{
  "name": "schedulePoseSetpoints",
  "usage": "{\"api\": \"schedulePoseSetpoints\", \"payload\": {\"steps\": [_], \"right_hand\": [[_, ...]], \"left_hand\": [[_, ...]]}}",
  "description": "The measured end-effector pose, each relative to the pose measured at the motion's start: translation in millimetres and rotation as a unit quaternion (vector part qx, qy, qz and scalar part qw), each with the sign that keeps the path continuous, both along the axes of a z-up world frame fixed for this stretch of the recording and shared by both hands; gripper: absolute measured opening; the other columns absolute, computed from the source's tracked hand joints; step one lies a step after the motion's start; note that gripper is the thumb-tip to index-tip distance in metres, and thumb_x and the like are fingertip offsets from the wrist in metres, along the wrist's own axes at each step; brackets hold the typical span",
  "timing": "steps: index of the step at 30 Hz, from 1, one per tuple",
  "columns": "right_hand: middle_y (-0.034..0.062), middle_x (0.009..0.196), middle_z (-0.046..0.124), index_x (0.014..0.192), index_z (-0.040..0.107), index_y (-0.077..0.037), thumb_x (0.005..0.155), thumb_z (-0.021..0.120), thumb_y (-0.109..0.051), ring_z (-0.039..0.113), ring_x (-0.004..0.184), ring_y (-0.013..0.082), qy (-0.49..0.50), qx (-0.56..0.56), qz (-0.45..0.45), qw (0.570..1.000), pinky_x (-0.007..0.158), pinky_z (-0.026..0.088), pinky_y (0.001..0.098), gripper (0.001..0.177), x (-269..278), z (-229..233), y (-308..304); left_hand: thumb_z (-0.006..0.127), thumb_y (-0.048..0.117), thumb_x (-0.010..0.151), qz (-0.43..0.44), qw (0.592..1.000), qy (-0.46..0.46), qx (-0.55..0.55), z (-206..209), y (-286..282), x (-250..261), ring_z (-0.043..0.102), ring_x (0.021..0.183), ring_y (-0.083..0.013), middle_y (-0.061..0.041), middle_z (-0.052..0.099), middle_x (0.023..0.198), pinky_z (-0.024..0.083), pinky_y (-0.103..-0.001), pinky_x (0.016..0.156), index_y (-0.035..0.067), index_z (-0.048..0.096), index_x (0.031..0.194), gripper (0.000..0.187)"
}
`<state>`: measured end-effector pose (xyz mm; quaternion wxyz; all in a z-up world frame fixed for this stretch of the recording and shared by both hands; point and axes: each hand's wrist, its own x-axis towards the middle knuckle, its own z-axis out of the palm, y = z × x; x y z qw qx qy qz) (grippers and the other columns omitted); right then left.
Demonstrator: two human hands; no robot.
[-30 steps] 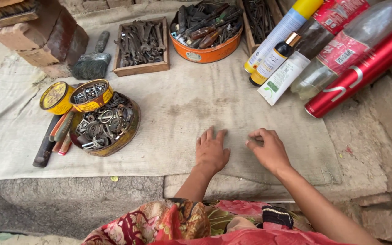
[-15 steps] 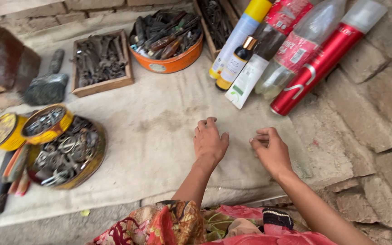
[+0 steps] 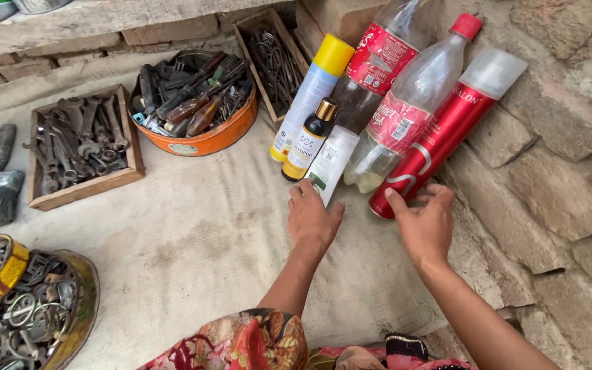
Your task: Organizing and sorting various hand tools, hardware parts, and cosmetic bottles on a workstation.
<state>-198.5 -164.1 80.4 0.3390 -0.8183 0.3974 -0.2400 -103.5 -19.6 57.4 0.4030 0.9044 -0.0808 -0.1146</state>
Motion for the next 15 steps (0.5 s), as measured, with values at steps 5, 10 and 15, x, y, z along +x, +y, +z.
{"api": "schedulePoseSetpoints", "payload": {"steps": [5,10,15], "right_hand": [[0.0196,0.118,0.067,0.133,0.047,0.003,0.082,0.084,-0.044,0.068,0.099,0.0252,-0.051,0.013,0.052,0.997,0.090,0.054,0.0396,0.079,14.4,-23.2,-24.2],[0.0163,0.118,0.072,0.133,0.051,-0.004,0.078,0.081,-0.041,0.072,0.103,0.0244,-0.083,0.132,0.079,0.985,0.091,0.058,0.0383,0.073,10.3,-15.6,-14.2],[0.0145,0.117,0.072,0.140,0.051,-0.007,0.076,0.086,-0.033,0.070,0.105,0.0268,-0.081,-0.013,0.094,0.992,0.093,0.052,0.0404,0.077,-12.7,-11.4,25.2]], "left_hand": [[0.078,0.037,0.084,0.007,1.000,-0.017,-0.004,-7.8,3.9,7.2,0.052,0.123,-0.0319,-0.015,0.047,0.134,0.050,-0.044,0.100,0.007,0.039,0.139,0.074],[0.070,0.041,0.088,0.003,0.999,-0.015,-0.028,-3.8,26.1,4.7,0.053,0.121,-0.0303,-0.014,0.048,0.133,0.051,-0.044,0.097,0.006,0.040,0.139,0.069],[0.058,0.055,0.093,-0.029,0.990,-0.082,-0.114,3.5,54.8,-7.4,0.052,0.123,-0.0320,-0.016,0.049,0.132,0.047,-0.046,0.101,0.003,0.042,0.141,0.072]]}}
